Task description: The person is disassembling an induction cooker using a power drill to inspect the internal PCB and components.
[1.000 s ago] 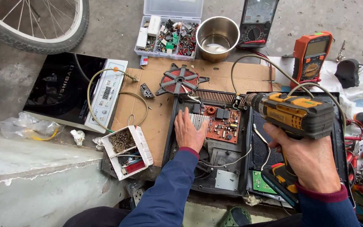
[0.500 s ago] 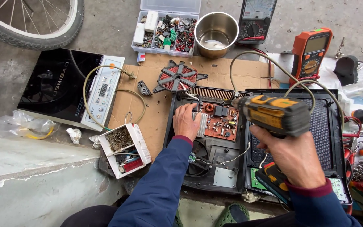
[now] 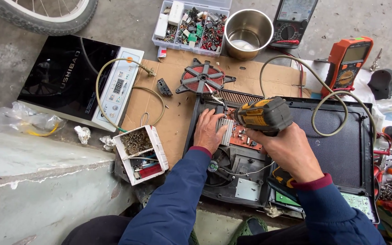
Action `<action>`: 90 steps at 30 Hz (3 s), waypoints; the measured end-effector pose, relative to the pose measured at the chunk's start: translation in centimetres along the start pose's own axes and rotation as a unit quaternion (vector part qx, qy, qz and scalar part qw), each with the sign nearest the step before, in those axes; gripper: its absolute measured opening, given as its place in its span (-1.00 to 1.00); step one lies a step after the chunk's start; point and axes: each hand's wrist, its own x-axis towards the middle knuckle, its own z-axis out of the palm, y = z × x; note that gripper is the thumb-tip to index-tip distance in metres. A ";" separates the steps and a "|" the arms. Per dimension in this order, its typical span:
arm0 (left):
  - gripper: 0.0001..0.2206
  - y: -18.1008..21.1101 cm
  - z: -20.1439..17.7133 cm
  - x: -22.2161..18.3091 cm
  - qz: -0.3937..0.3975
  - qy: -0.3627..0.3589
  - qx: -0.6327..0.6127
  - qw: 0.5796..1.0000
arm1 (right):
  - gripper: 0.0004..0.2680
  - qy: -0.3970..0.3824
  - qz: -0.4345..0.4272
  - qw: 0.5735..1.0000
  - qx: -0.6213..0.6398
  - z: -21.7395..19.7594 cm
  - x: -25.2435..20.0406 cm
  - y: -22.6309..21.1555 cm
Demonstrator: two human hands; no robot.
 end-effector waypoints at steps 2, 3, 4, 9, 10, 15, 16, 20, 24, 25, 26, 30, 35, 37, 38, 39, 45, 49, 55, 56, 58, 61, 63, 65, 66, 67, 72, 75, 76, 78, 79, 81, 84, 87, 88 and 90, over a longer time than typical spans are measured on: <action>-0.55 0.0 0.0 -0.1 0.004 0.004 0.003 1.000 | -0.66 0.001 -0.008 1.000 -0.009 0.4 0.4 0.4; -0.54 0.0 0.1 0.0 0.006 0.005 0.004 1.000 | -0.67 -0.003 -0.002 1.000 -0.012 0.6 0.6 0.5; -0.54 -0.1 0.1 0.0 0.008 0.005 0.006 1.000 | -0.69 -0.008 0.003 1.000 -0.016 0.7 0.7 0.7; -0.53 -0.2 0.3 -0.1 -0.005 -0.013 0.015 1.000 | -0.67 -0.004 0.003 1.000 -0.020 0.8 0.1 -0.7; -0.54 -0.2 0.3 -0.1 -0.007 -0.016 0.015 1.000 | -0.68 -0.003 0.003 1.000 -0.024 0.7 0.1 -0.8; -0.53 -0.2 0.2 0.0 -0.012 -0.024 0.011 1.000 | -0.66 -0.011 0.009 1.000 -0.023 0.9 0.1 -0.9; -0.53 -0.2 0.2 0.1 -0.014 -0.026 0.012 1.000 | -0.64 -0.014 0.012 0.999 -0.027 0.9 0.2 -0.9; -0.56 0.0 0.0 0.1 -0.020 -0.043 0.018 0.999 | -0.63 -0.015 0.007 0.999 -0.031 1.0 0.1 -0.5; -0.56 0.1 -0.1 0.3 -0.029 -0.065 0.036 0.997 | -0.59 -0.019 0.002 0.999 -0.049 1.0 0.1 -0.4; -0.56 0.0 -0.1 0.2 -0.033 -0.075 0.042 0.996 | -0.58 -0.021 -0.004 0.998 -0.056 1.0 0.2 -0.1; -0.56 -0.1 -0.1 0.4 -0.033 -0.076 0.042 0.996 | -0.58 -0.021 -0.003 0.998 -0.056 0.7 0.8 -0.9; -0.48 0.8 -0.9 0.6 -0.046 -0.089 0.045 0.994 | -0.59 -0.119 -0.008 0.978 -0.173 -0.6 3.3 -3.5; -0.34 2.0 -2.3 1.2 -0.067 -0.078 -0.001 0.995 | -0.59 -0.158 -0.093 0.935 -0.303 -1.0 10.1 -3.9; -0.42 1.6 -2.1 1.1 -0.074 -0.088 -0.001 0.993 | -0.60 -0.201 -0.130 0.910 -0.338 -0.4 10.8 -4.5; -0.42 1.2 -1.8 1.1 -0.075 -0.088 -0.002 0.993 | -0.60 -0.202 -0.130 0.910 -0.338 -0.2 10.1 -5.1; -0.46 1.0 -1.6 1.2 -0.076 -0.099 0.008 0.992 | -0.62 -0.198 -0.129 0.908 -0.345 0.0 9.3 -5.8; -0.49 0.7 -1.4 2.0 -0.104 -0.177 0.025 0.978 | -0.58 -0.166 -0.136 0.896 -0.390 1.5 9.6 -4.9; -0.48 0.7 -1.6 2.4 -0.113 -0.203 0.025 0.972 | -0.66 -0.166 -0.108 0.911 -0.363 1.4 7.6 -6.6; -0.50 1.2 -2.6 2.7 -0.113 -0.216 0.023 0.970 | -0.60 -0.162 -0.084 0.920 -0.347 2.0 7.4 -7.1; -0.50 1.0 -2.4 2.9 -0.112 -0.215 0.023 0.970 | -0.60 -0.161 -0.084 0.920 -0.348 2.0 8.0 -6.6; -0.49 0.6 -1.8 3.1 -0.112 -0.218 0.031 0.969 | -0.52 -0.150 -0.079 0.917 -0.361 2.0 8.9 -5.3; -0.50 0.2 -1.2 3.3 -0.110 -0.221 0.033 0.968 | -0.57 -0.150 -0.078 0.929 -0.329 2.3 9.1 -5.2; -0.49 -0.2 -0.7 3.4 -0.106 -0.222 0.039 0.968 | -0.57 -0.145 -0.080 0.928 -0.334 2.2 9.0 -4.9; -0.47 -0.2 -0.5 3.5 -0.103 -0.223 0.045 0.968 | -0.58 -0.140 -0.082 0.927 -0.339 2.0 8.6 -5.3; -0.48 -0.1 -0.6 3.5 -0.106 -0.223 0.044 0.968 | -0.58 -0.142 -0.082 0.930 -0.329 1.9 8.3 -5.7; -0.48 -0.1 -0.7 3.5 -0.110 -0.224 0.043 0.968 | -0.59 -0.144 -0.082 0.933 -0.319 1.8 8.0 -6.3; -0.46 0.5 -1.3 3.8 -0.114 -0.243 0.051 0.962 | -0.59 -0.142 -0.081 0.936 -0.313 1.3 8.7 -5.2; -0.46 0.6 -1.4 3.9 -0.120 -0.244 0.055 0.961 | -0.59 -0.140 -0.088 0.937 -0.309 1.4 9.4 -4.4; -0.46 0.6 -1.3 3.9 -0.124 -0.243 0.055 0.960 | -0.57 -0.137 -0.096 0.937 -0.306 1.4 9.7 -4.0; -0.45 0.7 -1.6 4.0 -0.121 -0.249 0.055 0.959 | -0.57 -0.132 -0.096 0.937 -0.309 1.3 9.7 -3.7; -0.45 0.7 -1.8 4.1 -0.119 -0.255 0.055 0.958 | -0.57 -0.129 -0.096 0.936 -0.312 1.2 9.8 -3.5; -0.44 0.7 -1.7 4.0 -0.121 -0.255 0.054 0.958 | -0.58 -0.128 -0.094 0.939 -0.305 1.2 9.3 -3.5; -0.45 0.7 -1.8 4.0 -0.121 -0.254 0.052 0.958 | -0.60 -0.128 -0.092 0.943 -0.292 1.1 8.7 -3.5; -0.46 0.4 -1.6 4.1 -0.119 -0.253 0.054 0.959 | -0.59 -0.126 -0.090 0.945 -0.287 1.0 9.0 -3.1; -0.46 0.3 -1.5 4.1 -0.118 -0.253 0.055 0.959 | -0.56 -0.124 -0.086 0.946 -0.287 1.0 9.1 -2.9; -0.47 0.3 -1.4 4.0 -0.118 -0.250 0.053 0.960 | -0.56 -0.124 -0.080 0.947 -0.284 0.8 8.9 -2.3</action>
